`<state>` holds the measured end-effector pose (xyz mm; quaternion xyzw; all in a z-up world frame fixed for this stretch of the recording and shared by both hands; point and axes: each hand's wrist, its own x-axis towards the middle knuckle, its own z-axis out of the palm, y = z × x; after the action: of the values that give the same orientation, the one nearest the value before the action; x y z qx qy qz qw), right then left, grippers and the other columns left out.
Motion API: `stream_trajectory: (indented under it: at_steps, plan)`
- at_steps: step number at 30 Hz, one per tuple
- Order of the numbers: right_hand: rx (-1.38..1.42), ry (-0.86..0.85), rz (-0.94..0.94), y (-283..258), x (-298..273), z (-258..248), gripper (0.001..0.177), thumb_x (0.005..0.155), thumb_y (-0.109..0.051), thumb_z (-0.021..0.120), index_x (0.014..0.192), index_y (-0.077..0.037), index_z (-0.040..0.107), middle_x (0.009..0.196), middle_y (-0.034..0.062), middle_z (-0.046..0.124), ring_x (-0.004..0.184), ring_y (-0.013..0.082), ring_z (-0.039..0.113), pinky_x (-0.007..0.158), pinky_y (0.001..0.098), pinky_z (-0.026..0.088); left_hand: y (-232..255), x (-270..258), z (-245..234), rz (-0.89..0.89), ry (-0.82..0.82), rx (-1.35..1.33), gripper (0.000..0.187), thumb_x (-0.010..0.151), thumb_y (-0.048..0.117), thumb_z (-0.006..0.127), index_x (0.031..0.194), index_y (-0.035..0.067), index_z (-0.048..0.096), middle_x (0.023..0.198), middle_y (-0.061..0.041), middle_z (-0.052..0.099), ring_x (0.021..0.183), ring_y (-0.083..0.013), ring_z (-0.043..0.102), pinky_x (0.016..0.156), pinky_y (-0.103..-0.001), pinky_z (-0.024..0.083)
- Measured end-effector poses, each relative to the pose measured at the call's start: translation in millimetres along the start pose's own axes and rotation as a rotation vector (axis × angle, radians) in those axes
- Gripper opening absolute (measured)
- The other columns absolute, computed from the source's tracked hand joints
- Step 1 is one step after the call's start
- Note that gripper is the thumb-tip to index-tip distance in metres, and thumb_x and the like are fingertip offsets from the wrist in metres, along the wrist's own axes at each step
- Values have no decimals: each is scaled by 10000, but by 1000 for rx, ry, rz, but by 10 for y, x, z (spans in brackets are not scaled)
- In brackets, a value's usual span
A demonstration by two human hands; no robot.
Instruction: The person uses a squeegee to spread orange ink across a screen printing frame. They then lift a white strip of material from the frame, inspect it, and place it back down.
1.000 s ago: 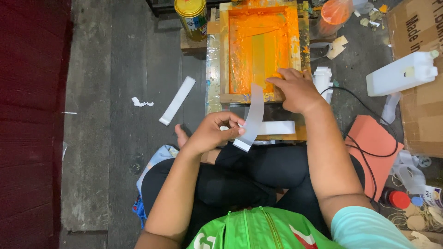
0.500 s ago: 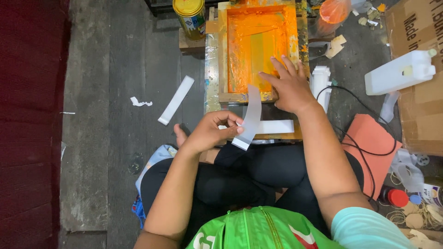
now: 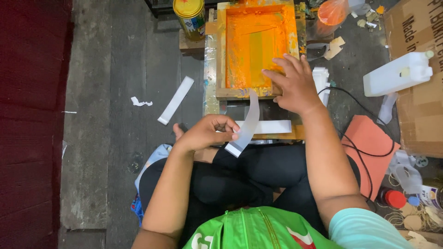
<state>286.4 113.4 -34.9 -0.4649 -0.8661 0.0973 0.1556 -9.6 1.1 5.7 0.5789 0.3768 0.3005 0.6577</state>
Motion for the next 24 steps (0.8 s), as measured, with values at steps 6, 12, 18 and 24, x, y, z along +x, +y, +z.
stream_trajectory:
  at_steps: [6, 12, 18, 24]
  plan:
    - [21, 170, -59, -12, -41, -171, 659, 629, -72, 932, 1258, -151, 756, 1343, 103, 644, 1402, 377, 483, 1226, 662, 187, -65, 4, -19, -17, -98, -108, 137, 858, 90, 810, 971, 29, 761, 747, -31, 723, 690, -84, 627, 687, -244, 510]
    - [60, 445, -94, -42, -34, -303, 445, 759, -75, 944, 1172, -166, 806, 1213, 38, 705, 1282, 312, 579, 1232, 570, 246, -282, -41, -155, 3, -84, -273, 230, 788, 70, 849, 971, -23, 746, 719, -68, 707, 641, -103, 636, 615, -258, 503]
    - [70, 636, -80, -78, 71, -337, 381, 871, -52, 896, 1224, -162, 804, 1279, 71, 711, 1302, 349, 565, 1208, 573, 235, -287, 79, -71, 65, 47, -283, 138, 847, 18, 785, 941, -49, 711, 688, -64, 675, 617, -90, 625, 592, -200, 467]
    - [88, 651, -55, -108, 72, -288, 323, 926, -101, 827, 1241, -162, 787, 1296, 57, 695, 1337, 342, 529, 1207, 581, 218, -378, 388, 139, -62, 379, -160, 252, 894, 47, 758, 1118, -51, 698, 799, -135, 701, 743, -188, 698, 755, -313, 569]
